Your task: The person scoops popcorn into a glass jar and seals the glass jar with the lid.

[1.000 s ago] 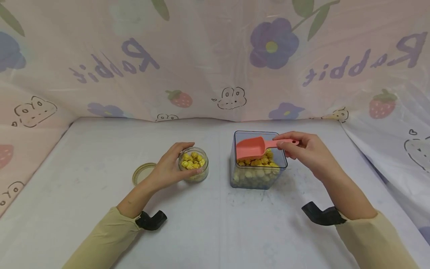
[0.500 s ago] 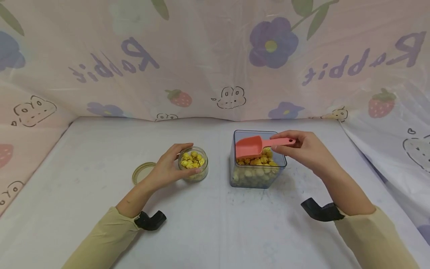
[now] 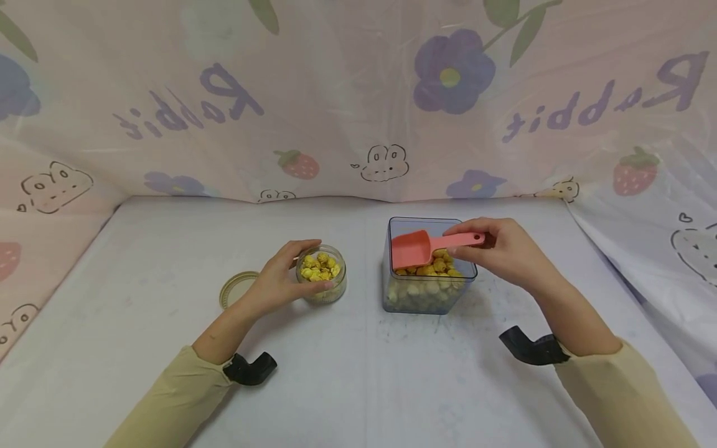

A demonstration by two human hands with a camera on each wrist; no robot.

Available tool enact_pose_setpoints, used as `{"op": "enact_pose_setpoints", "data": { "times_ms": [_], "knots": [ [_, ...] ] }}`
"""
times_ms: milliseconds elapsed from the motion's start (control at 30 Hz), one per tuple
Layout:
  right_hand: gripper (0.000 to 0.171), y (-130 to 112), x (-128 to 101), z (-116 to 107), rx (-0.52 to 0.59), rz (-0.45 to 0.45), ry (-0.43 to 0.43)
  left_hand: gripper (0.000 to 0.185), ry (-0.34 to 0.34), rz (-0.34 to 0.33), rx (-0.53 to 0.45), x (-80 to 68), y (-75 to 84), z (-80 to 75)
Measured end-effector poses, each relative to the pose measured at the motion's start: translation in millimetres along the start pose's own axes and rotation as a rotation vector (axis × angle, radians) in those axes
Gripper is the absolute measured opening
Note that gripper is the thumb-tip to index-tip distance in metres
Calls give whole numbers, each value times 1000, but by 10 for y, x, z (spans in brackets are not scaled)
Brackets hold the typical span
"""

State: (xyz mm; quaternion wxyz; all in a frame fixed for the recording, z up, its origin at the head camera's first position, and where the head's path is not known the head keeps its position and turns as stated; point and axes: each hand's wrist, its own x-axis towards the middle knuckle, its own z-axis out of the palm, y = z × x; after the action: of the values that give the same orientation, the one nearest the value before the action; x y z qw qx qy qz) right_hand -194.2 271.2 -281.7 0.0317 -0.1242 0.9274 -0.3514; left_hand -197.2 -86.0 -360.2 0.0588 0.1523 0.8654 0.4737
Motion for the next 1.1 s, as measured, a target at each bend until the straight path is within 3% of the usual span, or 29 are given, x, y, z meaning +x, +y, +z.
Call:
{"op": "enact_pose_setpoints", "data": {
  "times_ms": [367,933,1100],
  "knots": [
    [27,62,3,58,-149,-173,93,79,-3,-4,-14,-6,12,0],
    [34,73,-34,82,-119,-144,117,79,-5,-14,-17,-5,-4,2],
    [34,39,-25,81,-68,-97,179,79,-3,-15,-15,-7,-5,4]
  ]
}}
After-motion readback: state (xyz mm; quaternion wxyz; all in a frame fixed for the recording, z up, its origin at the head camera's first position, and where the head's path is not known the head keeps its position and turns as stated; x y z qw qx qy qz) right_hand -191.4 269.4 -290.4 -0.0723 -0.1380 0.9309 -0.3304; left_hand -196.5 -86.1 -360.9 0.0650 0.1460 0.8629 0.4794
